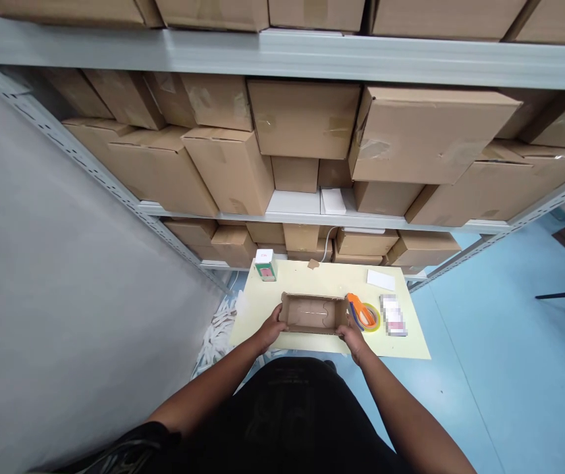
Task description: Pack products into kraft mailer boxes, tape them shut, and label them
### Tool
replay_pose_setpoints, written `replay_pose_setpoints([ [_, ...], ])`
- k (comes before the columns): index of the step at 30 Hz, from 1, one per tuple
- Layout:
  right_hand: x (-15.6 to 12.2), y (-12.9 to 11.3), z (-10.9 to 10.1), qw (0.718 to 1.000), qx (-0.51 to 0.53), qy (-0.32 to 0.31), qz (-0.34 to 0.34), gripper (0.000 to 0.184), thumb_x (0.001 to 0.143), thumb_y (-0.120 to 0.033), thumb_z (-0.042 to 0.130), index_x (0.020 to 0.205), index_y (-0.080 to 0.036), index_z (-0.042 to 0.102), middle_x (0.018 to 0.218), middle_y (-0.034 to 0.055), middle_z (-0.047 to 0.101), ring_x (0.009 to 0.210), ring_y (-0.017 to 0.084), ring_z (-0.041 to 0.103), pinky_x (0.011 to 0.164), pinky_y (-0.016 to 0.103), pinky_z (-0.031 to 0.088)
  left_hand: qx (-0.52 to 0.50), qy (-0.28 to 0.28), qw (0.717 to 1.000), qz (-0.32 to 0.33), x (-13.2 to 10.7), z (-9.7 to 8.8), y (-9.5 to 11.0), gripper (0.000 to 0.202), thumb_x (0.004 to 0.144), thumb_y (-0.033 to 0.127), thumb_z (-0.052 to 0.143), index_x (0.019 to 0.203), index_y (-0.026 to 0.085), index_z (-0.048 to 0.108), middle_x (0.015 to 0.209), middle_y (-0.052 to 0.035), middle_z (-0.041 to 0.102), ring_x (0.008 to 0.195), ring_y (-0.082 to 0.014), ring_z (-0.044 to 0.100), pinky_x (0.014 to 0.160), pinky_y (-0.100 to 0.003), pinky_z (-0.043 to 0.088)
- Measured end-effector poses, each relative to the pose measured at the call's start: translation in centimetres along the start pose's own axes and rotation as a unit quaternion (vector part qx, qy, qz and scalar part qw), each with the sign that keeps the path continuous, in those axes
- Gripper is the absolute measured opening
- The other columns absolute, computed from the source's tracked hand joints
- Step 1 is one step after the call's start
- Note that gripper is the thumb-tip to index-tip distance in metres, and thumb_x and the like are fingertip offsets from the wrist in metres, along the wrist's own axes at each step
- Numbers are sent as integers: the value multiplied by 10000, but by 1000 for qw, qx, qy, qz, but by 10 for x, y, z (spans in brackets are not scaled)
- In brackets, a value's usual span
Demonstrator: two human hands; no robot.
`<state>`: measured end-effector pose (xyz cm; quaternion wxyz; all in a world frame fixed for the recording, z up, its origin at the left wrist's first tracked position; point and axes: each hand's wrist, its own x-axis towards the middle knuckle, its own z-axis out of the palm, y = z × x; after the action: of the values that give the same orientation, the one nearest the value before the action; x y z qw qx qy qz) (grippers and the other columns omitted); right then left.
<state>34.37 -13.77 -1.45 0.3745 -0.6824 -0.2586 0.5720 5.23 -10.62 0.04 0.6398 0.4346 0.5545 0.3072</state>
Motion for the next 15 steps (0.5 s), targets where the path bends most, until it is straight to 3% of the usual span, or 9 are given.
replay_pose_setpoints([
  [3,3,0,0,1000,-13,-8,-6,719,655,-302,661,1368,-302,569,912,-1,677,930,212,627,851,334,546,29,9,1000,8,-2,-1,5,860,664,171,597,1509,172,436,1372,-86,656,1268,-294,582,1055,-373,457],
  [8,6,-4,-2,999,-40,17,6,635,713,-419,695,1329,-303,589,1270,69,673,1182,272,614,916,373,543,52,44,998,-9,-6,0,12,735,731,221,608,1457,197,505,1323,-83,688,1192,-293,634,1023,-379,475],
  [15,3,-8,-7,998,-66,7,2,474,757,-522,664,1154,-263,665,1280,108,683,1192,296,617,913,401,553,16,64,998,-20,-1,-3,12,632,809,386,647,1408,224,532,1469,-122,584,1217,-292,627,937,-380,516],
])
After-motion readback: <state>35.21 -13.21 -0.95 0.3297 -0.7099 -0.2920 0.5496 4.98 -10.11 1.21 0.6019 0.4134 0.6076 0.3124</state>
